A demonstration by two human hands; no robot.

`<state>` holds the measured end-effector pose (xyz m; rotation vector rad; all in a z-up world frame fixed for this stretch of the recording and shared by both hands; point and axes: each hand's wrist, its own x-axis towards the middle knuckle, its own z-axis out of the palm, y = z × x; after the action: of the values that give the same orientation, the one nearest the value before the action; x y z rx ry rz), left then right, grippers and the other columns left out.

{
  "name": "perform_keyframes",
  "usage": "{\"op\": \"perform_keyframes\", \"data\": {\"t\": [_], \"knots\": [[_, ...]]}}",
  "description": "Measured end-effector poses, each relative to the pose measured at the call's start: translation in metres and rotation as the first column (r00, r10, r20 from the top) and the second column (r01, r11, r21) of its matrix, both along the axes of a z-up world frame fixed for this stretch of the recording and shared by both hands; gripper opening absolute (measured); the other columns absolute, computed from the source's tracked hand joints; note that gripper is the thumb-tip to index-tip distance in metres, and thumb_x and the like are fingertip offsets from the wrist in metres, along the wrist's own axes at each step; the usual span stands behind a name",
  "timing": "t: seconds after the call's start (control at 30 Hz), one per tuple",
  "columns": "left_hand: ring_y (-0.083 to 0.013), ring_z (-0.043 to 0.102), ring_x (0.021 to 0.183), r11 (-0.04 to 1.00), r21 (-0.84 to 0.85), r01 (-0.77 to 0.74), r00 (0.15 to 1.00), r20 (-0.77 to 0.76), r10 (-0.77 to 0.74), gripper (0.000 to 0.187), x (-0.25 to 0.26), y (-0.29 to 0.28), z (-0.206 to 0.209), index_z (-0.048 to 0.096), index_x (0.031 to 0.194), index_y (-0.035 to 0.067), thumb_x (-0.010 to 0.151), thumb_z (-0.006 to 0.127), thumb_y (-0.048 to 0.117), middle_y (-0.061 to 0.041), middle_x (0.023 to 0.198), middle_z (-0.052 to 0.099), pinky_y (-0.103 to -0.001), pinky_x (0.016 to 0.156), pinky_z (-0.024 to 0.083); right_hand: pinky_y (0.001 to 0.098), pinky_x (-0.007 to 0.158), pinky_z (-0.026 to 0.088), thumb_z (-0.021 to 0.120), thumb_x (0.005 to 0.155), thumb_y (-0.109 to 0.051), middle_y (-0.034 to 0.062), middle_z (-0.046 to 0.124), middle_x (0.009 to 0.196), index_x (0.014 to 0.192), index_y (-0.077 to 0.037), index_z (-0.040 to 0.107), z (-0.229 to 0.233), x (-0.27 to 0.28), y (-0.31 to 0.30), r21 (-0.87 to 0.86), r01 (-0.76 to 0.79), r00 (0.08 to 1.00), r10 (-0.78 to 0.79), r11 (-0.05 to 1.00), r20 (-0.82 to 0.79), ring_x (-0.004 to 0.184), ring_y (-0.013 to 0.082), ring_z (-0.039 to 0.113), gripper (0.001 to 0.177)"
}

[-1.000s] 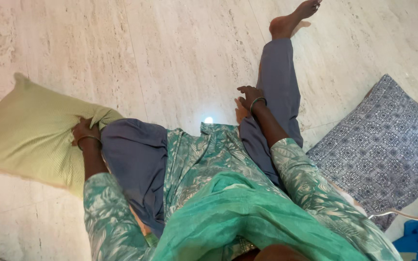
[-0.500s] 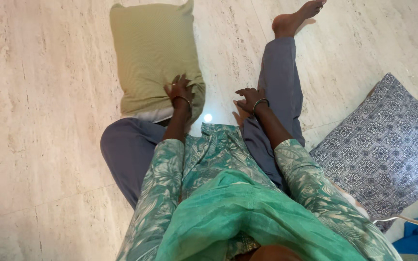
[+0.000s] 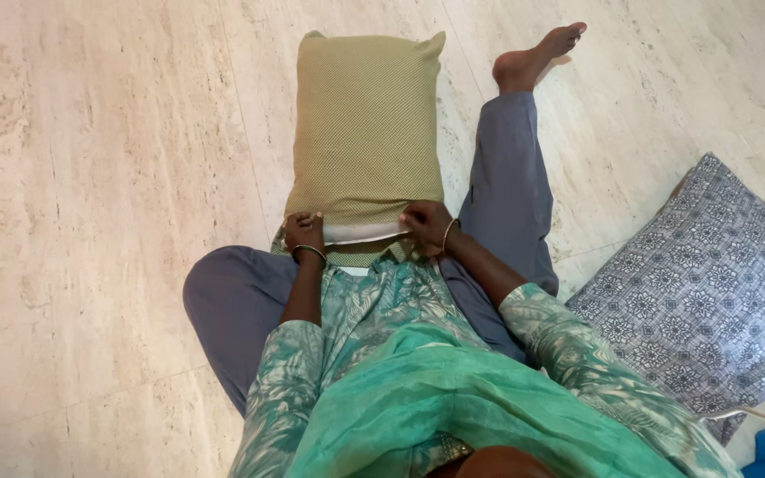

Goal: The person sits on the floor and inserts a white pillow into a patterned pillowcase. They align the pillow, tuck it into the case, and smooth the case over the pillow. The person then repeats the process with a second pillow and a green pillowcase.

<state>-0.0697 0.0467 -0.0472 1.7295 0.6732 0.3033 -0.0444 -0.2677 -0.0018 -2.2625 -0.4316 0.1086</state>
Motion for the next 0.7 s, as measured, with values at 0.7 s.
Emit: {"op": "perform_keyframes", "data": {"t": [0.7], "knots": [[-0.0281, 0.072, 0.1, 0.896, 0.321, 0.307, 0.952, -0.124, -0.281, 0.05, 0.014, 0.037, -0.006, 0.076, 0.119, 0.005, 0.084, 0.081, 0.041, -0.016, 0.111, 0.075, -0.04, 0.085, 0.057, 0.0472, 0.083, 0.055, 0.08, 0.086, -0.025, 0.0257, 0.069, 0.11, 0.119, 0.004, 0.05, -0.047, 0.034, -0.042, -0.133, 0.22, 0.97, -0.231, 0.966, -0.07, 0.1, 0.0405, 0.069, 0.053]]}}
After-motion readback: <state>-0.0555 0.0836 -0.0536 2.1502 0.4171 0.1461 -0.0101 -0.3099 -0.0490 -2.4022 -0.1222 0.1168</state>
